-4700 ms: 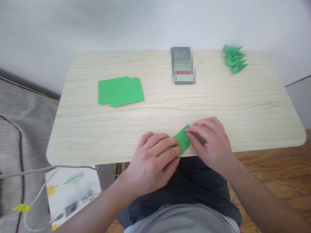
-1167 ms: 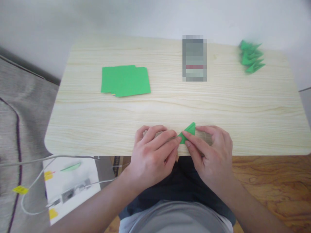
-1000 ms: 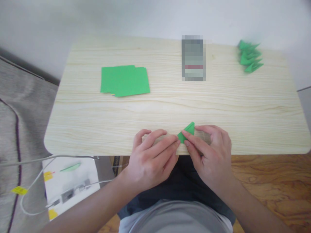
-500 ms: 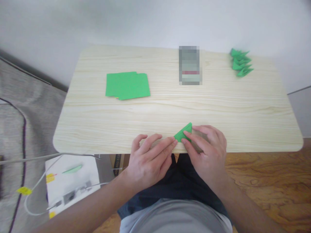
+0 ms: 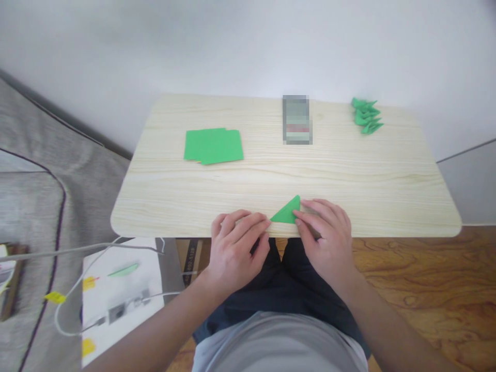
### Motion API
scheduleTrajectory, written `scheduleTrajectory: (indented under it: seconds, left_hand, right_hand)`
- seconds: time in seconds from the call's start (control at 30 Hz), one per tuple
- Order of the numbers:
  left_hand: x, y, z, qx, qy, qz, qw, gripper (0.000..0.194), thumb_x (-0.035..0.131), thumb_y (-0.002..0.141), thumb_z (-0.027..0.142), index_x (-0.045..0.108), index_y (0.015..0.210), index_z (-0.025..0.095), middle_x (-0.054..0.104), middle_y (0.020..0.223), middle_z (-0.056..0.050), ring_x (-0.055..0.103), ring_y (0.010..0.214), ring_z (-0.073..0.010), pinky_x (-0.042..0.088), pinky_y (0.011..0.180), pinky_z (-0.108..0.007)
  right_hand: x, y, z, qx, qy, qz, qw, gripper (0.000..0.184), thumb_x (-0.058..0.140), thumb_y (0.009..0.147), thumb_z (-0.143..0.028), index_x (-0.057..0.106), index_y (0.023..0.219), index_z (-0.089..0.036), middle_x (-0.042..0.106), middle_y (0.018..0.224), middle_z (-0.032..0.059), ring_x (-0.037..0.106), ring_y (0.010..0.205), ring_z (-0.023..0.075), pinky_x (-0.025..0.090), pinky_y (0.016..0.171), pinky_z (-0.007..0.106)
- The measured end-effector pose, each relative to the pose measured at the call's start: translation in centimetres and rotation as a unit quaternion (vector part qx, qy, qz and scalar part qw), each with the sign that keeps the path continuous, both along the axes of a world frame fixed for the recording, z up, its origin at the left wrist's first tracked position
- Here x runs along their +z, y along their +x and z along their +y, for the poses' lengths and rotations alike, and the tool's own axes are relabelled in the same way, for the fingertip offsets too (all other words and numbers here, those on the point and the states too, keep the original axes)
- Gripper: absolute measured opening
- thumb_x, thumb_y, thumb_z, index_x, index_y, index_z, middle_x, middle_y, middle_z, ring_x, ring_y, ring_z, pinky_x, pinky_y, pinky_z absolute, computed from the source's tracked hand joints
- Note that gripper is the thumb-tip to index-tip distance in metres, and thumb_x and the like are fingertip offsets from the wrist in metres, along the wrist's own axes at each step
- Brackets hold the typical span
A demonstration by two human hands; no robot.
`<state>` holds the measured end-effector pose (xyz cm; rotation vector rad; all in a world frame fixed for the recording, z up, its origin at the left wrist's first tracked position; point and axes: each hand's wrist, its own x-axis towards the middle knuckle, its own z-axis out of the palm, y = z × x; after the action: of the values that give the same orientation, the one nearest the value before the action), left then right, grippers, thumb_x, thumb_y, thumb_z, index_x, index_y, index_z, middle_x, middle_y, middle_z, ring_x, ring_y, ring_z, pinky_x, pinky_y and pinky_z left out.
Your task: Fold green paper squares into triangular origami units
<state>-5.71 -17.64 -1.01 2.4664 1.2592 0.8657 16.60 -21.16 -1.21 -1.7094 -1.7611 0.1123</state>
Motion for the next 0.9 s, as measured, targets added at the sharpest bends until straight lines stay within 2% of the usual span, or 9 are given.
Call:
scheduleTrajectory:
  seconds: [0.1,0.17,0.27,0.33,0.4,0.53,0.6,0.73,0.9]
  left_hand:
    - [1.0,0.9,1.0,0.000,-0.031,0.002,1.000,0.024,0.066,0.093,0.022,0.073,0.116,0.026,0.075,0.125,-0.003,0.061,0.121,-0.0275,0.040,0.109,-0.049]
    - [1.8,1.8,2.5,-0.017,-0.048,0.011,0.999,0.031,0.065,0.094,0.024,0.069,0.124,0.025,0.072,0.130,-0.006,0.058,0.125,-0.0280,0.040,0.111,-0.049]
    - [2.9,3.1,5.5,-0.078,-0.066,0.026,0.994,0.052,0.069,0.087,0.024,0.061,0.139,0.026,0.064,0.141,-0.008,0.053,0.132,-0.0292,0.041,0.113,-0.048]
    - [3.5,3.7,7.4,-0.135,-0.076,0.056,0.986,0.054,0.071,0.084,0.027,0.062,0.137,0.025,0.061,0.144,-0.008,0.051,0.135,-0.0302,0.040,0.115,-0.048]
    - [4.0,4.3,8.7,-0.163,-0.079,0.099,0.978,0.042,0.072,0.081,0.028,0.068,0.123,0.026,0.065,0.135,-0.007,0.054,0.128,-0.0308,0.042,0.111,-0.048]
    - [4.9,5.2,9.5,-0.164,-0.072,0.180,0.967,0.023,0.072,0.078,0.028,0.069,0.100,0.024,0.069,0.115,-0.010,0.059,0.113,-0.0328,0.047,0.096,-0.049]
    - [5.2,5.8,9.6,-0.161,-0.081,0.203,0.962,0.020,0.070,0.079,0.028,0.067,0.098,0.022,0.070,0.111,-0.012,0.060,0.111,-0.0338,0.047,0.094,-0.049]
    - [5.5,6.6,9.6,-0.148,-0.120,0.223,0.956,0.027,0.069,0.077,0.026,0.067,0.103,0.019,0.074,0.110,-0.015,0.062,0.110,-0.0362,0.046,0.095,-0.052]
    - [5.0,6.8,10.2,-0.163,-0.175,0.208,0.949,0.012,0.073,0.072,0.025,0.073,0.082,0.021,0.075,0.096,-0.013,0.064,0.102,-0.0359,0.046,0.091,-0.048]
  right_hand:
    - [0.3,0.7,0.4,0.032,-0.009,-0.007,0.999,0.017,0.069,0.095,-0.022,0.078,0.107,-0.030,0.073,0.129,0.0033,0.061,0.124,0.0289,0.041,0.109,0.052]
    - [0.6,1.4,1.1,0.078,-0.018,-0.014,0.997,0.016,0.068,0.096,-0.022,0.078,0.105,-0.030,0.073,0.126,0.0031,0.060,0.121,0.0277,0.043,0.107,0.050]
    - [1.1,2.5,2.5,0.149,-0.040,-0.027,0.988,0.016,0.066,0.096,-0.021,0.078,0.104,-0.030,0.073,0.122,0.0029,0.060,0.119,0.0263,0.045,0.104,0.047]
    - [1.5,3.2,3.4,0.166,-0.049,-0.033,0.984,0.014,0.069,0.094,-0.021,0.075,0.105,-0.027,0.073,0.117,0.0040,0.061,0.113,0.0257,0.046,0.100,0.045]
    - [1.7,3.7,4.3,0.148,-0.051,-0.035,0.987,0.019,0.074,0.090,-0.025,0.071,0.108,-0.023,0.072,0.112,0.0060,0.061,0.110,0.0264,0.047,0.097,0.044]
    - [1.8,4.1,5.4,0.101,-0.043,-0.058,0.992,0.031,0.079,0.086,-0.034,0.068,0.111,-0.020,0.072,0.112,0.0087,0.060,0.112,0.0298,0.046,0.098,0.046]
    - [1.5,3.9,5.5,0.086,-0.040,-0.064,0.993,0.029,0.078,0.087,-0.036,0.068,0.110,-0.020,0.072,0.112,0.0090,0.060,0.113,0.0302,0.045,0.099,0.046]
    - [0.7,3.6,5.1,0.060,-0.023,-0.052,0.997,0.025,0.075,0.089,-0.036,0.070,0.109,-0.021,0.072,0.113,0.0099,0.059,0.113,0.0298,0.045,0.100,0.046]
    - [0.2,3.6,3.8,0.033,0.003,0.016,0.999,0.015,0.066,0.094,-0.027,0.072,0.106,-0.020,0.074,0.109,0.0101,0.061,0.111,0.0283,0.047,0.101,0.047]
